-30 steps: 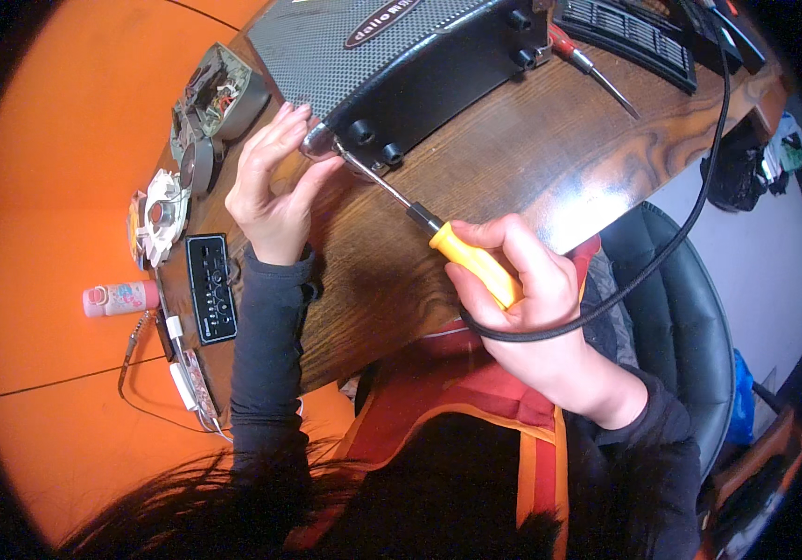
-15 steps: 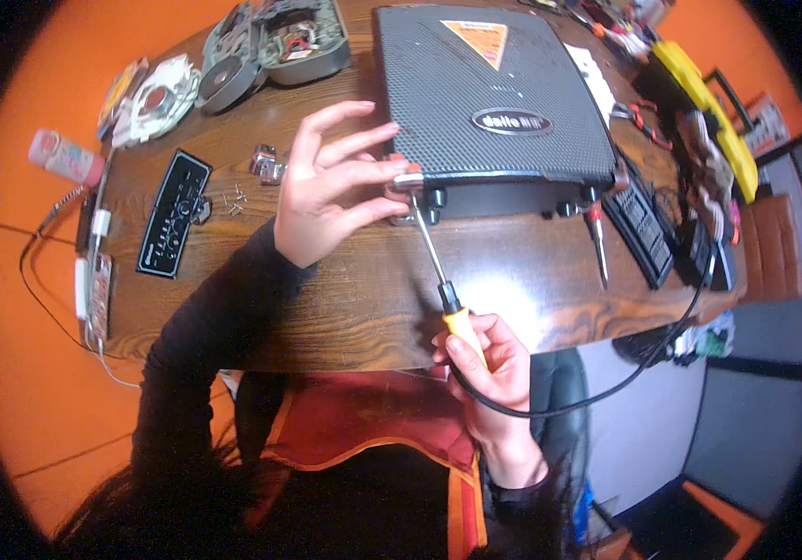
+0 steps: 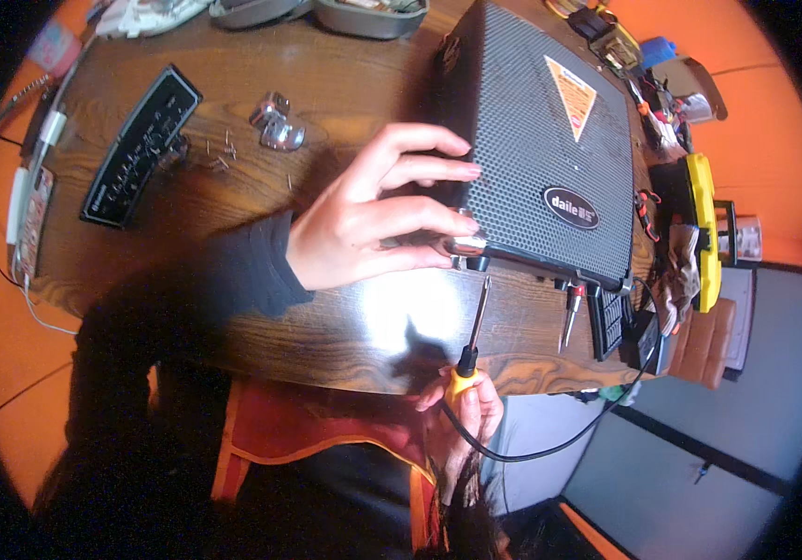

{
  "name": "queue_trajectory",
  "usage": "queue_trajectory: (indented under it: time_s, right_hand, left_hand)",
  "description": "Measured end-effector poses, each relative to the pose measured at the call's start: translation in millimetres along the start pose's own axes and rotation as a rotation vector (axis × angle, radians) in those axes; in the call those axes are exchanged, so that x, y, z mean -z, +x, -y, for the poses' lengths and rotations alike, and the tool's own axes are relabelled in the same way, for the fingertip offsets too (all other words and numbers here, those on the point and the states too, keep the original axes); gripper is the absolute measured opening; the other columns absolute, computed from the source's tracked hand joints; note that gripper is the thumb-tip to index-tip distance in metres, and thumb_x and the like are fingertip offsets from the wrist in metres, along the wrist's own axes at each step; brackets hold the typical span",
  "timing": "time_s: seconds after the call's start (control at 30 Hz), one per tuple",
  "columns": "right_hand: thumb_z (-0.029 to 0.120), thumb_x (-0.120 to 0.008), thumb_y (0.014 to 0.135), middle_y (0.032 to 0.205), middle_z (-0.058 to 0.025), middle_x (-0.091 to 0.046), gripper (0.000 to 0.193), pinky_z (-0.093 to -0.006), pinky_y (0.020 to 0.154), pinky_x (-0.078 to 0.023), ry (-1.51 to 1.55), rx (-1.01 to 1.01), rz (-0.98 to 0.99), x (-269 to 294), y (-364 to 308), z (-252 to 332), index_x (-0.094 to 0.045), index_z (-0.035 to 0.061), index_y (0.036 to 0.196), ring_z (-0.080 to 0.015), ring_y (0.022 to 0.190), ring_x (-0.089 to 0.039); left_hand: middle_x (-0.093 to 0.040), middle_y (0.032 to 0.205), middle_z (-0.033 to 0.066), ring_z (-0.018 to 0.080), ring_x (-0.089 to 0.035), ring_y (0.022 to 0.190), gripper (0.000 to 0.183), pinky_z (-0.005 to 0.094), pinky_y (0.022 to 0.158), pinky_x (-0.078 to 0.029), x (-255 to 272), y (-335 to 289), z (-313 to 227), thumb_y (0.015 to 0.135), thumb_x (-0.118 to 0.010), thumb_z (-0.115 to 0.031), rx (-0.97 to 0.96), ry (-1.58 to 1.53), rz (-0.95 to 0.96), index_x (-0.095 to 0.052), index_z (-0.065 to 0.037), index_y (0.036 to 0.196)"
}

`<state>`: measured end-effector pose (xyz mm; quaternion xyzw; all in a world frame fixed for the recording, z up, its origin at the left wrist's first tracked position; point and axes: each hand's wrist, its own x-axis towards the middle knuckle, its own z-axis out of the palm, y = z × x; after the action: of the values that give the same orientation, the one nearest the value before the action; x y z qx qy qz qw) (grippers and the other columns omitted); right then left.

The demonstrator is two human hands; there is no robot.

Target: The person assembles a portable speaker by attaching a metal grille to the speaker body and securing it with screws. They use a screwdriver to tighten the screws and adjust the speaker's position on the table.

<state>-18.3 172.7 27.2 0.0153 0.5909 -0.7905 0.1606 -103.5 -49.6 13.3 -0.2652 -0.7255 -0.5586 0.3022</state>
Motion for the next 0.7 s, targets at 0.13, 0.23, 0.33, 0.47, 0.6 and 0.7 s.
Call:
queue_trajectory:
  time_s: [0.13,0.23,0.33,0.47,0.6,0.7]
  right_hand:
    - [0.031,-0.053,0.089,0.068,-0.0115,-0.053,0.034,-0.0277,0.052,-0.044,-0.140,0.063,0.054,3,1,-8,-0.049,-0.0019,0.096,-0.0184,0.057,-0.052]
    - [0.031,-0.054,0.089,0.069,-0.0123,-0.054,0.035,-0.0298,0.058,-0.045,-0.108,0.122,0.040,5,2,-9,-0.049,-0.0025,0.097,-0.0195,0.063,-0.054]
    - [0.019,-0.059,0.087,0.076,-0.0146,-0.059,0.025,-0.0309,0.060,-0.051,-0.020,0.139,0.001,6,4,-6,-0.054,-0.0011,0.101,-0.0210,0.068,-0.060]
    - [0.013,-0.062,0.085,0.081,-0.0134,-0.062,0.029,-0.0303,0.066,-0.051,-0.134,0.041,0.013,4,3,2,-0.050,-0.0002,0.107,-0.0186,0.072,-0.061]
    - [0.006,-0.059,0.086,0.080,-0.0132,-0.065,0.024,-0.0289,0.067,-0.051,-0.151,-0.013,-0.068,1,-6,4,-0.053,-0.0018,0.108,-0.0181,0.071,-0.062]
    - [0.004,-0.057,0.086,0.079,-0.0116,-0.065,0.020,-0.0267,0.064,-0.051,-0.344,0.091,-0.090,-1,-11,1,-0.055,-0.0034,0.105,-0.0162,0.068,-0.062]
  left_hand:
    - [-0.037,0.120,0.0135,0.0262,-0.050,0.113,0.031,0.0350,0.090,-0.048,-1,2,6,0.061,-0.076,0.001,-0.019,-0.056,-0.020,-0.064,-0.005,0.090]
    - [-0.038,0.118,0.0124,0.0253,-0.052,0.110,0.031,0.0338,0.085,-0.050,-3,2,6,0.060,-0.077,0.001,-0.027,-0.051,-0.044,-0.063,-0.005,0.087]
    - [-0.039,0.118,0.0120,0.0246,-0.052,0.109,0.031,0.0337,0.086,-0.050,-2,3,6,0.059,-0.077,0.001,-0.034,-0.030,-0.034,-0.063,-0.005,0.087]
    - [-0.040,0.117,0.0123,0.0248,-0.052,0.110,0.029,0.0334,0.088,-0.049,2,5,7,0.060,-0.076,0.002,-0.057,-0.004,-0.005,-0.064,-0.005,0.085]
    - [-0.046,0.117,0.0111,0.0213,-0.052,0.110,0.027,0.0334,0.090,-0.049,6,6,5,0.063,-0.075,-0.002,-0.078,0.113,0.052,-0.067,-0.006,0.089]
    - [-0.046,0.119,0.0115,0.0223,-0.054,0.109,0.031,0.0337,0.090,-0.050,7,7,1,0.064,-0.076,-0.002,-0.030,0.111,0.070,-0.067,-0.007,0.094]
